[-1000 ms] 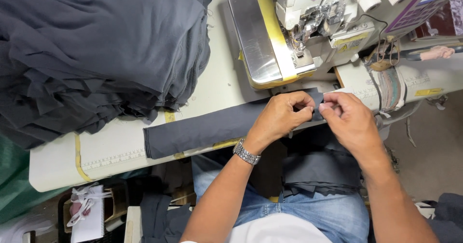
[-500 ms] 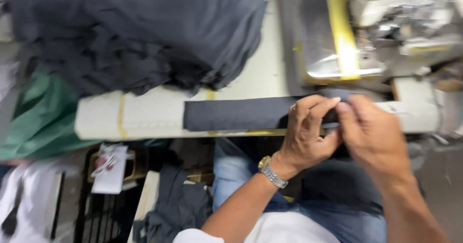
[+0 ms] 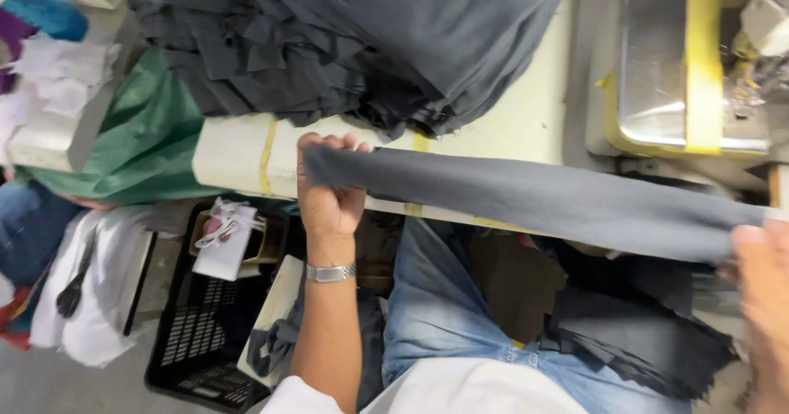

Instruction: Sewing and trimming fabric strips using an industrial sewing machine and scissors.

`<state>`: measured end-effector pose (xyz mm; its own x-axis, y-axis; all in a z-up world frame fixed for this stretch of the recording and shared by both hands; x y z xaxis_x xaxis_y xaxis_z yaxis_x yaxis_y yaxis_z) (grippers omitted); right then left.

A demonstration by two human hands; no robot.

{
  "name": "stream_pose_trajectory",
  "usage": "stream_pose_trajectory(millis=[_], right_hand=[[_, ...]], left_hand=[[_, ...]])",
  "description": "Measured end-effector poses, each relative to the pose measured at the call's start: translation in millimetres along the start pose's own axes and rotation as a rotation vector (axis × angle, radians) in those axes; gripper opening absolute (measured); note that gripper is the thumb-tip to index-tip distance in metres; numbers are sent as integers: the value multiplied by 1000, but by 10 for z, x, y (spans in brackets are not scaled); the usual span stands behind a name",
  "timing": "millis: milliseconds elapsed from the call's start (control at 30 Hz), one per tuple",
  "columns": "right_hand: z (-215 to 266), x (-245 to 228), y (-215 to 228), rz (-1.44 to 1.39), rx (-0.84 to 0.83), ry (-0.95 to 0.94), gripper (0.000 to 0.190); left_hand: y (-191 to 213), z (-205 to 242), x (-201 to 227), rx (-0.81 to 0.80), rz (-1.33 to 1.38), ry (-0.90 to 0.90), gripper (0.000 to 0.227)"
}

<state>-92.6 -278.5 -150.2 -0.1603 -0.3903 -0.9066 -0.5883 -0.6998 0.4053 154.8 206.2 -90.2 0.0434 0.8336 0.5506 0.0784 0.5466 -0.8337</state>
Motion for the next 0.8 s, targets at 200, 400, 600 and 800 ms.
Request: stream_pose_trajectory(millis=[200,400,600,800], right_hand=[[246,-1056,-320,59,-135,-80,15],[384,-1469,-283,254,-271,-170,25],[404,-1303,-283,246,-333,8,23],[434,-1341,-350,260,-375,51,14]], left_hand=[[-1431,597,-1064,-493,-173,353,25],[-2195,1074,-1536,-766,-1049,400,10],[-2121,1033,-1601,-722,-1089,523,10],[-2027,1023,-1608,-709,-1085,511,13]])
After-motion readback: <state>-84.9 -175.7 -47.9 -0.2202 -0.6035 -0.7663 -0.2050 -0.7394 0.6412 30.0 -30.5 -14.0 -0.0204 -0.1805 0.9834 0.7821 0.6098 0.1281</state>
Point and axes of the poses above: each hand's wrist, its own z-axis away from the middle knuckle, its own y-axis out of the back of the hand, x = y × z, the point moved 5 cm from there along -z, towards the middle knuckle, and after that the axes turned 7 degrees about y, right-handed, at the moved point
